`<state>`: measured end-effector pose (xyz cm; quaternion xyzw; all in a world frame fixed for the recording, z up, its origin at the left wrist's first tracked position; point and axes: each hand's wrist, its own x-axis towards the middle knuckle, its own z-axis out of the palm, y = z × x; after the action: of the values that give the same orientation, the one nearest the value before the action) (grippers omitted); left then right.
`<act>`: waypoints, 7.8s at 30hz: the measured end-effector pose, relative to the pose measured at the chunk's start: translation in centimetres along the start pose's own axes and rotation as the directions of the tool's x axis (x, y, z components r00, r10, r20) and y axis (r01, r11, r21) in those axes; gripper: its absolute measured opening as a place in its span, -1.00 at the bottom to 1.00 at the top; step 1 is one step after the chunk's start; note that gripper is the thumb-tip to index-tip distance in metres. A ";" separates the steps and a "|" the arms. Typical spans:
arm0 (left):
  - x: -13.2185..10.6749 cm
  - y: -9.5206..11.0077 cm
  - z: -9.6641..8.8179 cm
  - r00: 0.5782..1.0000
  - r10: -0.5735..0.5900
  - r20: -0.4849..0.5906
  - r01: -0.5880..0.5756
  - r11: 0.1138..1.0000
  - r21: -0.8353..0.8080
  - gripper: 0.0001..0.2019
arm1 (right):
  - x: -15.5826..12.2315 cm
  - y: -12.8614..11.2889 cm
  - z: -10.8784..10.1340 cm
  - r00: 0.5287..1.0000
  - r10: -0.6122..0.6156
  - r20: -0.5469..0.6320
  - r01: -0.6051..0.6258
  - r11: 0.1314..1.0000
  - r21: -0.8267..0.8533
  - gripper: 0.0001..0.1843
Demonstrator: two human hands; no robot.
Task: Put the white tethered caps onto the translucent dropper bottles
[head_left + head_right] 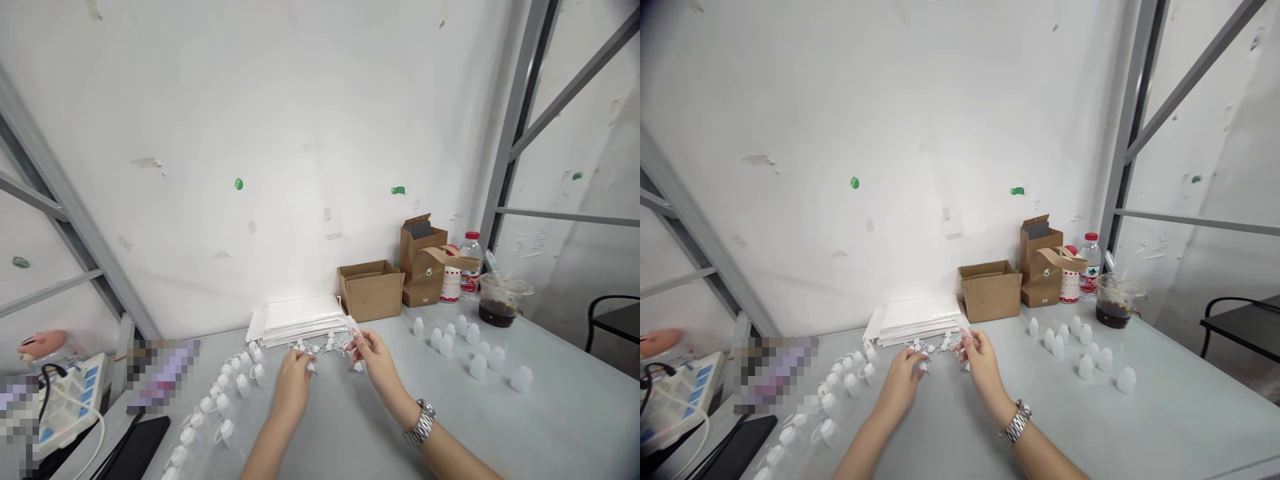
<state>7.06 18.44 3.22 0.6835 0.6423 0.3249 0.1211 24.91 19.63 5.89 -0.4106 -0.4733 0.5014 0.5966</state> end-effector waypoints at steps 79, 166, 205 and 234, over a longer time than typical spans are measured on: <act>0.1 3.3 -1.2 0.959 -0.219 0.182 0.224 0.185 -0.957 -0.70 | -2.0 1.3 1.6 0.855 0.287 0.432 -0.377 0.916 0.139 -0.48; -0.1 3.7 -1.2 0.962 -0.141 0.233 0.252 0.141 -0.957 -0.64 | -1.3 1.7 1.6 0.891 0.290 0.349 -0.351 0.928 0.126 -0.43; 0.1 3.1 -2.3 0.924 -0.030 0.381 0.354 -0.309 -0.883 -0.72 | -3.3 1.0 2.0 0.929 -0.019 0.369 0.192 0.877 -0.440 -0.62; 0.8 2.7 -2.6 0.877 -0.331 0.349 0.253 -0.299 -0.920 -0.82 | -2.8 1.0 1.8 0.979 -0.009 0.206 0.091 0.914 -0.395 -0.61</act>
<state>7.64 18.14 7.02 0.1444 0.3027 0.6723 0.6599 22.79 17.09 4.94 -0.4599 -0.6341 0.4165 0.4615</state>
